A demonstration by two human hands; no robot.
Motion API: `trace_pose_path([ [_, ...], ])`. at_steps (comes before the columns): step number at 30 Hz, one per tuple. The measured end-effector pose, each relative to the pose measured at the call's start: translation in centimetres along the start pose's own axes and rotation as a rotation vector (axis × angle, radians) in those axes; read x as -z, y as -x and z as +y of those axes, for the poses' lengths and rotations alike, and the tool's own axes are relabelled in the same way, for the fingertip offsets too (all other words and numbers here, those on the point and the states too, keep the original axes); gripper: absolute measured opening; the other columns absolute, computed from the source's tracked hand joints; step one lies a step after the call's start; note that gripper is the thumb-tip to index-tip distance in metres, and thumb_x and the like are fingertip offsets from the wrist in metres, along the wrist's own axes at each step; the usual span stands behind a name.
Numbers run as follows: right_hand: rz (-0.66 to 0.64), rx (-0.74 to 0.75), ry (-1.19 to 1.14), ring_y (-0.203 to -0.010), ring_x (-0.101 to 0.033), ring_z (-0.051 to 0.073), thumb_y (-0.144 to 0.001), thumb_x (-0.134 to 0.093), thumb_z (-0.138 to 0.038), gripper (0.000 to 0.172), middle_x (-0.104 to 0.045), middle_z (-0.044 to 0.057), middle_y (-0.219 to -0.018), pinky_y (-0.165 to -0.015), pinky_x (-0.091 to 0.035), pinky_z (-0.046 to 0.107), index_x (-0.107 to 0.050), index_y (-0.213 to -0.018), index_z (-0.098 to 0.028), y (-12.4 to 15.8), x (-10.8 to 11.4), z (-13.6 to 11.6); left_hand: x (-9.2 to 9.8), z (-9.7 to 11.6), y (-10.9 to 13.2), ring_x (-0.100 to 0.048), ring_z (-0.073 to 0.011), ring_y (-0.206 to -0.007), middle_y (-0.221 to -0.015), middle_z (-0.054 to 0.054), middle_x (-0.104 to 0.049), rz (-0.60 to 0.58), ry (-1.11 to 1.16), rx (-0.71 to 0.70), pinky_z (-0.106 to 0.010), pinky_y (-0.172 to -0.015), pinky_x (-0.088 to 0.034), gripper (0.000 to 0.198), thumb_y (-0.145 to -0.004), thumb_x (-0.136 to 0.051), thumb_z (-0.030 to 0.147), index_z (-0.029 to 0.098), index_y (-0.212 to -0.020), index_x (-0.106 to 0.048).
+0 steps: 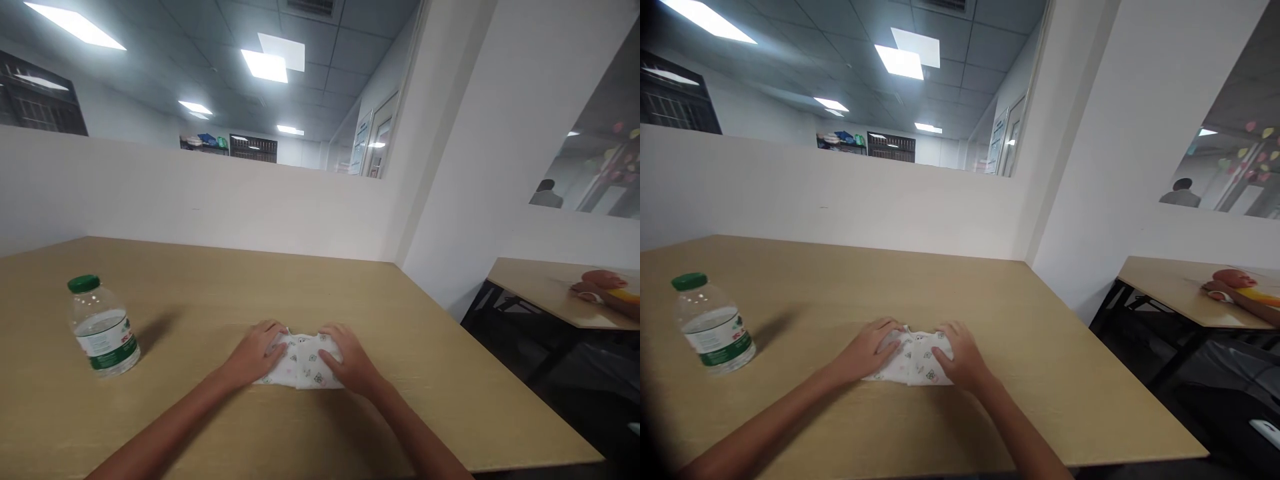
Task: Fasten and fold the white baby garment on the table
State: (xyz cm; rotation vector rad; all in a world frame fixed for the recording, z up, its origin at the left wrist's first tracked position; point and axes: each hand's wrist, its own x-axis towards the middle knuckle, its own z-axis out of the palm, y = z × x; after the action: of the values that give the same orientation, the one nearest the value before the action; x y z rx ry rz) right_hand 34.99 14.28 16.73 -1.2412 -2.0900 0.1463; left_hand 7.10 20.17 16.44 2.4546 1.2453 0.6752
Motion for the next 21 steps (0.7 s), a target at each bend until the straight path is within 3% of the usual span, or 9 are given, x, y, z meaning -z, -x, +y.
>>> trace_pose_path([
  [3,-0.096,-0.085,0.152,-0.142,-0.040,0.034,-0.097,-0.057,-0.045,0.059,-0.047,0.019,-0.152,-0.119,-0.031,0.052,-0.050,-0.146,-0.014,-1.6,-3.6,0.7,-3.4,-0.7,-1.4,-0.033,-0.0132,-0.144,-0.151,0.000,-0.036,-0.040,-0.089,0.059,-0.040,-0.133,-0.026,0.066,-0.095,-0.025,0.067,0.033,-0.147,-0.047],
  [7,-0.157,-0.113,0.241,-0.148,-0.033,0.035,-0.099,-0.053,-0.051,0.062,-0.040,0.018,-0.157,-0.122,-0.025,0.054,-0.048,-0.149,-0.016,-2.5,-6.3,2.2,-5.6,-2.6,-2.2,-0.014,-0.0173,-0.158,-0.162,0.007,-0.012,-0.121,-0.158,0.129,-0.051,-0.140,-0.012,0.076,-0.093,-0.016,0.074,0.038,-0.158,-0.025],
  [11,-0.143,-0.091,0.215,-0.146,-0.035,0.033,-0.099,-0.053,-0.050,0.056,-0.044,0.016,-0.155,-0.122,-0.025,0.051,-0.053,-0.145,-0.018,-2.5,-6.5,2.7,-5.6,-3.2,-2.5,-0.007,-0.0189,-0.160,-0.162,0.009,-0.003,-0.155,-0.167,0.138,-0.053,-0.141,-0.007,0.082,-0.090,-0.011,0.077,0.036,-0.161,-0.016],
  [15,-0.081,-0.089,0.145,-0.135,-0.045,0.030,-0.098,-0.057,-0.044,0.047,-0.053,0.015,-0.144,-0.117,-0.032,0.047,-0.059,-0.138,-0.020,-2.2,-6.0,2.0,-4.9,-2.4,-1.9,-0.007,-0.0205,-0.159,-0.163,0.007,-0.003,-0.155,-0.153,0.124,-0.054,-0.141,-0.008,0.082,-0.091,-0.011,0.076,0.034,-0.162,-0.016],
  [21,-0.031,-0.097,0.098,-0.116,-0.053,0.030,-0.092,-0.061,-0.034,0.030,-0.062,0.012,-0.122,-0.104,-0.043,0.049,-0.066,-0.119,-0.021,0.8,-6.1,-0.4,-3.6,0.5,2.1,-0.021,-0.0162,-0.153,-0.159,0.012,-0.018,-0.159,-0.114,0.066,-0.053,-0.138,-0.019,0.063,-0.093,-0.024,0.072,0.051,-0.152,-0.027],
])
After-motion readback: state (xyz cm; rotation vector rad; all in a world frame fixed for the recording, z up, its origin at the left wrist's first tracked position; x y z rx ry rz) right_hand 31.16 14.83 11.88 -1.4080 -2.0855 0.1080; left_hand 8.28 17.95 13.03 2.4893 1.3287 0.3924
